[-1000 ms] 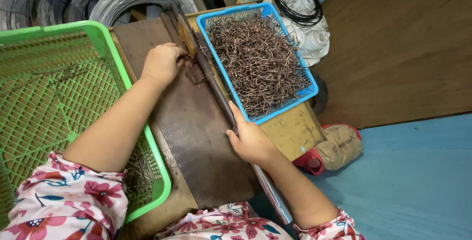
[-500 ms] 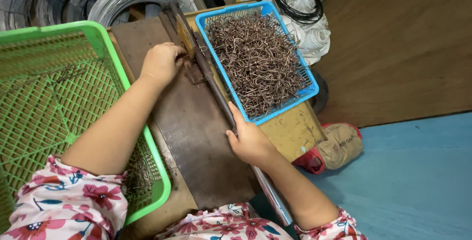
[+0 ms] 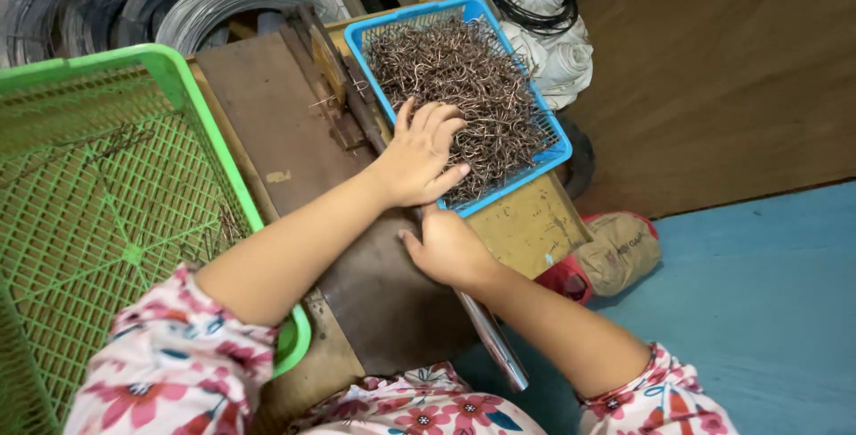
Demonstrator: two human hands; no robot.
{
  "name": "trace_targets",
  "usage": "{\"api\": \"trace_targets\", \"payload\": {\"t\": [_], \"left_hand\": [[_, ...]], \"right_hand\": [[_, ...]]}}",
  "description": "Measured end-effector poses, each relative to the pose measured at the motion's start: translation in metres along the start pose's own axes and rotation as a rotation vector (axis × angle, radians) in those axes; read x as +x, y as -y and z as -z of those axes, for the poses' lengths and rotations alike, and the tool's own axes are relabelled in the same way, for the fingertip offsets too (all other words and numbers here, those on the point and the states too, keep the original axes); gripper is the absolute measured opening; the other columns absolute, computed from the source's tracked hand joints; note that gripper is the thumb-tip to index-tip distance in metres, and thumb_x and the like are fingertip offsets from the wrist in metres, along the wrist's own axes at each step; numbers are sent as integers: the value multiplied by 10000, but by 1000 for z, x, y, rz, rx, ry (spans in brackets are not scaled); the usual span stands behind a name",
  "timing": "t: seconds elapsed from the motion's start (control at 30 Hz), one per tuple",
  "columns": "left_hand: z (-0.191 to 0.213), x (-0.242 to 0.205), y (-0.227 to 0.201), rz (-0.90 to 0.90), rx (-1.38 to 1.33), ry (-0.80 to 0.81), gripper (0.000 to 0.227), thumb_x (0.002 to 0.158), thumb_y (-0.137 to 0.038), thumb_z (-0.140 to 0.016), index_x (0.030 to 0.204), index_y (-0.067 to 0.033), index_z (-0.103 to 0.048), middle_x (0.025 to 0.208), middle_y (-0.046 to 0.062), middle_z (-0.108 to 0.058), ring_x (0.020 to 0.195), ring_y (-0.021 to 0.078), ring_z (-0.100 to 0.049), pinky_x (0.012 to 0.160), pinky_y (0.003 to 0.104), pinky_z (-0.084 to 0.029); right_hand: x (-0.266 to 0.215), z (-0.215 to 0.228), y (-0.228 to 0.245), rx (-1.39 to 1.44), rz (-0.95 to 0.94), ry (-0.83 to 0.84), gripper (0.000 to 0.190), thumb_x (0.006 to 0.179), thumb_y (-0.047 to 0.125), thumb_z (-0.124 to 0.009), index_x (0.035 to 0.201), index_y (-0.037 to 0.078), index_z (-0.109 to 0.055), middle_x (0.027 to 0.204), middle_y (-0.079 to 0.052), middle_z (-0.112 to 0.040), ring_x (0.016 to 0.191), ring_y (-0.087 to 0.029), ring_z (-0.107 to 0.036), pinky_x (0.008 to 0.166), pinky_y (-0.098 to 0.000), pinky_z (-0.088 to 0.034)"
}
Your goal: Sorting and aligning metal nails using a wooden block and metal bar before transferring them to a basket.
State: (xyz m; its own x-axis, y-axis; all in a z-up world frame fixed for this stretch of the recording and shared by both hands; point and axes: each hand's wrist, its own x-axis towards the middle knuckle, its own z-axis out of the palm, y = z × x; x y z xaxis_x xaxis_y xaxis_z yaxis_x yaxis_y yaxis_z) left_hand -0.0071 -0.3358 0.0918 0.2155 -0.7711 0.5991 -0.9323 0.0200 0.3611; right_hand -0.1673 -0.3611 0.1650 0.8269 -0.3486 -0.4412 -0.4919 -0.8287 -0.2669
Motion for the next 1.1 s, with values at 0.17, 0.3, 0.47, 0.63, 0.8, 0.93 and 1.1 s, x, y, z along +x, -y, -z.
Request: {"api": "trace_targets", "payload": {"t": [0.17, 0.3, 0.47, 0.63, 0.8, 0.93, 1.1], "left_hand": [[-14, 0, 5, 97, -1, 129, 700, 1077, -648, -387, 1476, -73, -378, 1478, 216, -437, 1458, 419, -377, 1197, 752, -157], [-23, -5, 6, 85, 86, 55, 692, 1037, -640, -413, 1427, -72, -472, 1428, 182, -493, 1408, 368, -434, 1174, 711, -215], [-31, -10, 5, 80, 110, 28, 713, 1015, -646, -411, 1443, -81, -494, 1415, 165, -514, 1407, 352, -451, 1173, 697, -227], [-28, -7, 5, 85, 83, 48, 711, 1010, -629, -394, 1442, -76, -506, 1398, 161, -513, 1420, 354, -433, 1177, 697, -213], [-35, -11, 3, 101, 118, -19, 695, 970, -589, -485, 1433, -73, -522, 1429, 181, -537, 1502, 367, -418, 1220, 701, -199], [-43, -11, 5, 109, 103, -21, 712, 944, -593, -524, 1430, -73, -531, 1449, 183, -538, 1528, 367, -408, 1241, 715, -169], [-46, -13, 7, 136, 128, 0, 747, 923, -620, -534, 1457, -98, -516, 1431, 155, -533, 1511, 350, -415, 1245, 713, -157]], "right_hand": [[-9, 11, 13, 6, -25, -3, 516, 1002, 390, -616, 1302, -29, -591, 1083, -273, -787, 1129, -458, -754, 932, -591, -627], [3, -13, 0, 20, -15, -38, 369, 1015, 286, -570, 1190, -28, -651, 1027, -269, -795, 1083, -465, -765, 882, -589, -634], [15, -33, -11, -23, -12, -87, 329, 1012, 277, -566, 1141, -12, -654, 961, -240, -799, 1015, -436, -790, 827, -570, -645], [28, -56, -28, -162, 122, -221, 231, 986, 256, -581, 1023, 39, -650, 805, -185, -784, 844, -382, -816, 666, -507, -645], [48, -95, -58, -424, 223, -404, 242, 975, 327, -600, 890, 110, -663, 708, -68, -737, 713, -297, -801, 578, -399, -621], [49, -96, -58, -343, 161, -392, 252, 974, 348, -575, 870, 128, -643, 697, -45, -733, 719, -289, -801, 596, -411, -620], [42, -89, -61, -493, 409, -445, 184, 950, 249, -610, 884, 90, -675, 708, -121, -709, 649, -367, -753, 560, -483, -586]]}}
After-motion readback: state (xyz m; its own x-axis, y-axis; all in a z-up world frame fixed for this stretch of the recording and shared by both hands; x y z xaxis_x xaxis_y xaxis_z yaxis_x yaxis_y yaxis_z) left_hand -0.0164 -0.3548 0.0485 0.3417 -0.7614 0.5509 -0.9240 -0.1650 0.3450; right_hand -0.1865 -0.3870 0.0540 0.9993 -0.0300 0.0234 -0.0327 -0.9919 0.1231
